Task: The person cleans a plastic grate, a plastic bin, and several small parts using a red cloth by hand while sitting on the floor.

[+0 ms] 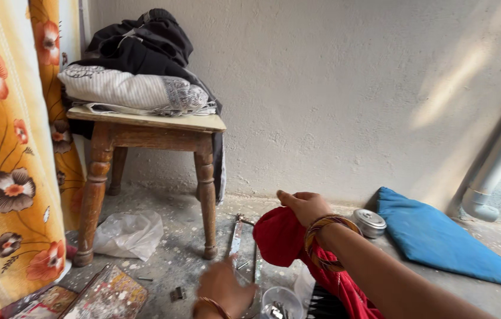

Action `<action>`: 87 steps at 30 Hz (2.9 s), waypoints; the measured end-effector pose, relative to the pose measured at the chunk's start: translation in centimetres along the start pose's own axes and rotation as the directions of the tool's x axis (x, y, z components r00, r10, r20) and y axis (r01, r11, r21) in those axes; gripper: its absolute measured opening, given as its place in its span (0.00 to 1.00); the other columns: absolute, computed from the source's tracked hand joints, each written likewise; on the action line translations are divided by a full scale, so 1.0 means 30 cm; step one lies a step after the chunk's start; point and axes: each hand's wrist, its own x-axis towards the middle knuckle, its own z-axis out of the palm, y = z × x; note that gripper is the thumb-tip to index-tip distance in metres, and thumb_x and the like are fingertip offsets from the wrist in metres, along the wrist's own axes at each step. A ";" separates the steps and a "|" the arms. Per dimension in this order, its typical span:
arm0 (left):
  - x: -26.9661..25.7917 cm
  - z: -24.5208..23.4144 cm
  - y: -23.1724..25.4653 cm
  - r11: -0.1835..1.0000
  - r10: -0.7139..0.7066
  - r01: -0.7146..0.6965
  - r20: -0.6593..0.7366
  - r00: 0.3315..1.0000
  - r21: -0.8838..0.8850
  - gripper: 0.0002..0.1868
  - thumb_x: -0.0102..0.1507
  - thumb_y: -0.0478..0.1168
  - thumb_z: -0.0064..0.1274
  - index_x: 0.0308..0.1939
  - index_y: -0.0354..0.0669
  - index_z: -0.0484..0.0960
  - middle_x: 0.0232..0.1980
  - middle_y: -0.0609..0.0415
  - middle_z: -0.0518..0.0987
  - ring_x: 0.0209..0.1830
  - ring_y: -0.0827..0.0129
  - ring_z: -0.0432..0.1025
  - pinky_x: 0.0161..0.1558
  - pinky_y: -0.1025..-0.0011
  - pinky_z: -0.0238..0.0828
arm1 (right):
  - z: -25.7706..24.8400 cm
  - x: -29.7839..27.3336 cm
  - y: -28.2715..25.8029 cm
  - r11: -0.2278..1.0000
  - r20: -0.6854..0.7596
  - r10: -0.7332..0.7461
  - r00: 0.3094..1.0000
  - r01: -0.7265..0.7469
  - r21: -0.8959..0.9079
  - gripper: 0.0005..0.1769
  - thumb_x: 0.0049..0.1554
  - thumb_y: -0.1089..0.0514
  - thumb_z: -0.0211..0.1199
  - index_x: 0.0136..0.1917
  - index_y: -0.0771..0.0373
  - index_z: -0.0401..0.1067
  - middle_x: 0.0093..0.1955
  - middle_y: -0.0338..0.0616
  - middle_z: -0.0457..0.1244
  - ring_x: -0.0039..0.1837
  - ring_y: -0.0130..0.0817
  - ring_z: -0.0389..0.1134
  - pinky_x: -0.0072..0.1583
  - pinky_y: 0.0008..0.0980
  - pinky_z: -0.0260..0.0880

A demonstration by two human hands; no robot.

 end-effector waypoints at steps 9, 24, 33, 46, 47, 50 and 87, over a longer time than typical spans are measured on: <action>-0.022 -0.326 -0.793 0.754 -0.609 0.655 -0.328 0.723 0.045 0.48 0.52 0.67 0.66 0.70 0.52 0.69 0.69 0.46 0.71 0.71 0.55 0.67 0.69 0.56 0.65 | 0.431 -0.086 -0.235 0.985 0.168 -0.171 0.971 0.163 0.060 0.39 0.49 0.26 0.64 0.56 0.61 0.81 0.52 0.51 0.74 0.56 0.39 0.76 0.59 0.38 0.73; 0.222 -0.022 -0.760 0.845 -0.390 0.278 -0.170 0.905 -0.456 0.40 0.60 0.70 0.50 0.58 0.40 0.81 0.51 0.40 0.86 0.53 0.52 0.81 0.58 0.56 0.77 | 0.480 -0.232 0.072 0.552 0.613 -0.052 0.789 0.534 -0.641 0.58 0.30 0.15 0.66 0.66 0.50 0.74 0.61 0.49 0.68 0.64 0.47 0.70 0.66 0.40 0.68; 0.149 0.006 -0.715 0.945 -0.210 0.300 -0.466 0.860 0.127 0.37 0.58 0.59 0.62 0.70 0.67 0.69 0.81 0.50 0.54 0.81 0.52 0.52 0.74 0.44 0.51 | 0.532 -0.333 0.192 0.494 0.678 0.070 0.732 0.565 -0.661 0.64 0.27 0.18 0.69 0.71 0.51 0.68 0.64 0.50 0.67 0.67 0.51 0.67 0.65 0.48 0.69; -0.051 -0.197 -0.812 0.614 -0.718 0.758 -0.241 0.653 0.220 0.79 0.31 0.79 0.76 0.81 0.80 0.49 0.84 0.46 0.49 0.81 0.30 0.39 0.64 0.24 0.41 | 0.485 -0.298 0.390 0.399 0.555 0.120 0.823 0.472 -0.786 0.43 0.38 0.36 0.68 0.66 0.50 0.71 0.64 0.48 0.68 0.67 0.47 0.68 0.64 0.46 0.71; -0.068 -0.190 -0.784 0.663 -0.671 0.705 -0.219 0.709 0.250 0.79 0.31 0.78 0.75 0.81 0.79 0.48 0.83 0.49 0.51 0.81 0.32 0.43 0.65 0.24 0.44 | 0.476 -0.289 0.409 0.395 0.544 0.121 0.830 0.462 -0.794 0.41 0.40 0.38 0.68 0.66 0.50 0.72 0.64 0.48 0.68 0.67 0.47 0.68 0.64 0.46 0.71; -0.083 -0.122 -0.666 0.743 -0.561 0.574 -0.148 0.815 0.343 0.80 0.35 0.75 0.81 0.81 0.76 0.44 0.83 0.54 0.50 0.81 0.35 0.44 0.66 0.27 0.48 | 0.452 -0.271 0.434 0.386 0.504 0.108 0.857 0.431 -0.815 0.35 0.43 0.42 0.67 0.64 0.50 0.73 0.64 0.48 0.68 0.67 0.46 0.68 0.64 0.45 0.71; -0.294 0.268 -0.257 0.939 -0.334 0.342 -0.310 0.890 -0.029 0.67 0.46 0.69 0.72 0.75 0.40 0.52 0.60 0.35 0.72 0.64 0.44 0.68 0.64 0.53 0.69 | 0.016 -0.121 0.774 0.852 -0.161 0.319 0.934 -0.357 -0.383 0.32 0.60 0.36 0.51 0.66 0.59 0.75 0.69 0.59 0.60 0.72 0.58 0.61 0.72 0.51 0.59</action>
